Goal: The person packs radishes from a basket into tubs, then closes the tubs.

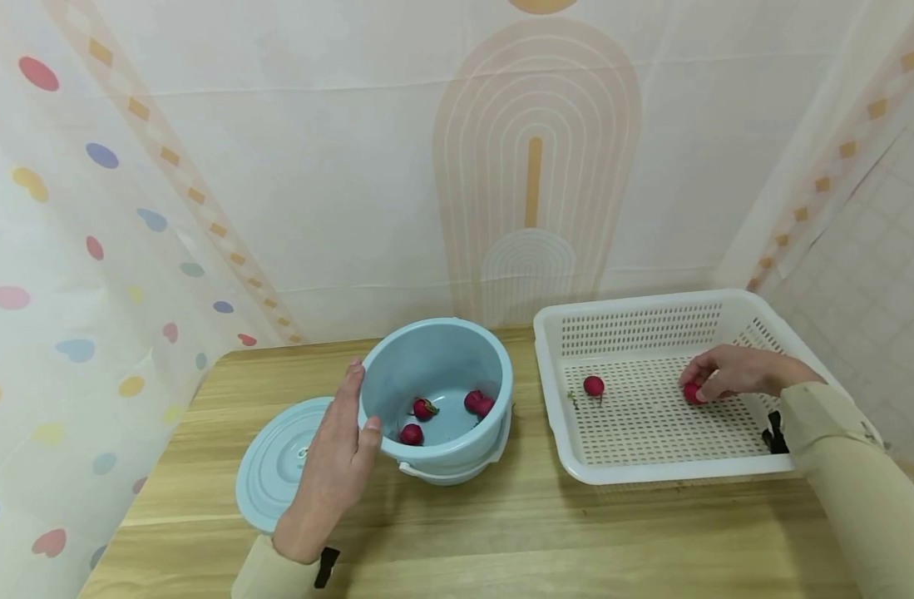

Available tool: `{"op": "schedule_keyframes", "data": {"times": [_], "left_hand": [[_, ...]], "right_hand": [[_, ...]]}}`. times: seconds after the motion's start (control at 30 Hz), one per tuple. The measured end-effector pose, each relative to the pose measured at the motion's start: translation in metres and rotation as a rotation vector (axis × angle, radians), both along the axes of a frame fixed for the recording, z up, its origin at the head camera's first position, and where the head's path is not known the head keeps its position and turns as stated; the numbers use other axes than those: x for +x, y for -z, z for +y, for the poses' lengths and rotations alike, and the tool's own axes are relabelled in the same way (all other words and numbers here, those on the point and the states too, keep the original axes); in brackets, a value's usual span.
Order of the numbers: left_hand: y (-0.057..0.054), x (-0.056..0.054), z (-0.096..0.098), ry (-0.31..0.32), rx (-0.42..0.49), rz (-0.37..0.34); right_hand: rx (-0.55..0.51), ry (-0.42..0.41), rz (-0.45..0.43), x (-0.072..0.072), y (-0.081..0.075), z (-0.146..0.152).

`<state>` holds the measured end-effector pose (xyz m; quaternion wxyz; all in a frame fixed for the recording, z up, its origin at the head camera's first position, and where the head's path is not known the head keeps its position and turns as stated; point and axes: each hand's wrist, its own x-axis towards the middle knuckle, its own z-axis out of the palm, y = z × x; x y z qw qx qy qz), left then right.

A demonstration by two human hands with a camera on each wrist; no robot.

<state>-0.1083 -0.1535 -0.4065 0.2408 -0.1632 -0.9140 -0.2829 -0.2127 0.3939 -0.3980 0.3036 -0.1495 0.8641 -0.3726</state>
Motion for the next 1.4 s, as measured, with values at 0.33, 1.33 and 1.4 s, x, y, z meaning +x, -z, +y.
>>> {"op": "schedule_keyframes", "data": {"times": [0.33, 1.33, 1.4], "left_hand": [[0.001, 0.001, 0.0, -0.01, 0.001, -0.015], [-0.003, 0.002, 0.002, -0.027, 0.004, -0.059], [-0.003, 0.002, 0.002, -0.026, 0.005, -0.063]], "right_hand": [[0.037, -0.017, 0.194, 0.004, -0.02, -0.004], [-0.086, 0.173, 0.651, 0.053, -0.069, -0.033], [-0.108, 0.18, 0.66, 0.058, -0.07, -0.037]]}}
